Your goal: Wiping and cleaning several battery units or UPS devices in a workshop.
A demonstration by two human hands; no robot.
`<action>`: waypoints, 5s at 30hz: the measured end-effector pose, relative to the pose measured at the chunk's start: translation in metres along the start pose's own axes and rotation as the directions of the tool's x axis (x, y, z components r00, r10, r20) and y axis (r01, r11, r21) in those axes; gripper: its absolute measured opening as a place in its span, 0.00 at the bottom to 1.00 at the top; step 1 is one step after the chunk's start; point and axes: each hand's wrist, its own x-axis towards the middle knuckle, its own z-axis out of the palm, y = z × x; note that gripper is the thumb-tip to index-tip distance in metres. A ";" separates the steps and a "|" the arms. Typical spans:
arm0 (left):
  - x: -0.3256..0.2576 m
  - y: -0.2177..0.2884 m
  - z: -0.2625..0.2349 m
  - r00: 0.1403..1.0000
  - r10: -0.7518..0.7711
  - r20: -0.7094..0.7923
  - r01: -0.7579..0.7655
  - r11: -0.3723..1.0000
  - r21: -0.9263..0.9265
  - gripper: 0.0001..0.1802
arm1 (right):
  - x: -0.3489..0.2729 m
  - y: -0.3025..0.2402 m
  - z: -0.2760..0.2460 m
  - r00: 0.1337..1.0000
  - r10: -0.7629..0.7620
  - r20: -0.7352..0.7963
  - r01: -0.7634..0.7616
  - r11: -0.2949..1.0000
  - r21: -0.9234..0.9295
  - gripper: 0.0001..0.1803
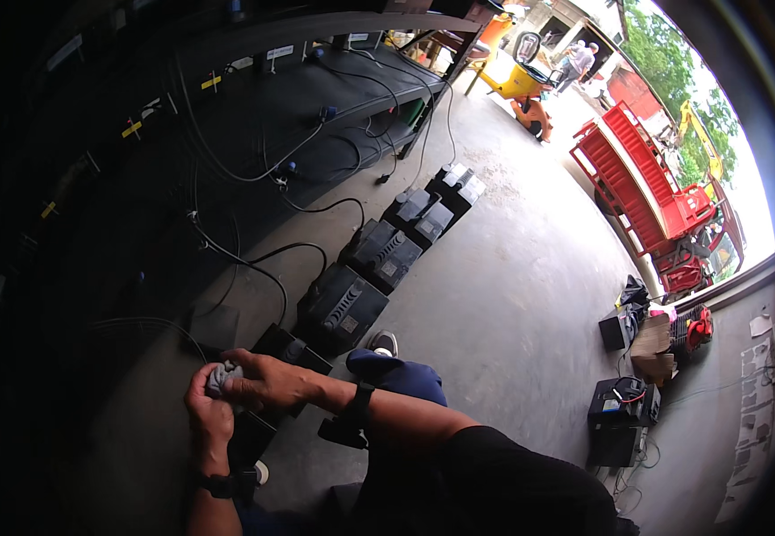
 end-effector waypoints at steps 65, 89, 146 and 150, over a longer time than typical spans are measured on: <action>0.014 0.046 -0.062 0.969 0.195 -0.152 -0.191 0.981 0.043 0.21 | 0.109 0.143 -0.082 0.979 -0.076 -0.191 -0.192 -0.005 -0.981 0.15; 0.017 0.035 -0.058 0.950 0.285 -0.128 -0.275 0.958 0.084 0.22 | 0.095 0.153 -0.094 0.995 -0.102 -0.018 -0.028 -0.094 -0.995 0.11; 0.011 0.037 -0.066 0.938 0.347 0.004 -0.340 0.916 0.215 0.23 | -0.046 0.219 -0.054 0.821 -0.211 -0.531 -0.329 0.585 -0.741 0.05; 0.010 0.034 -0.066 0.948 0.319 -0.009 -0.304 0.911 0.279 0.22 | -0.042 0.235 0.031 0.840 -0.283 -0.462 -0.197 0.636 -0.747 0.08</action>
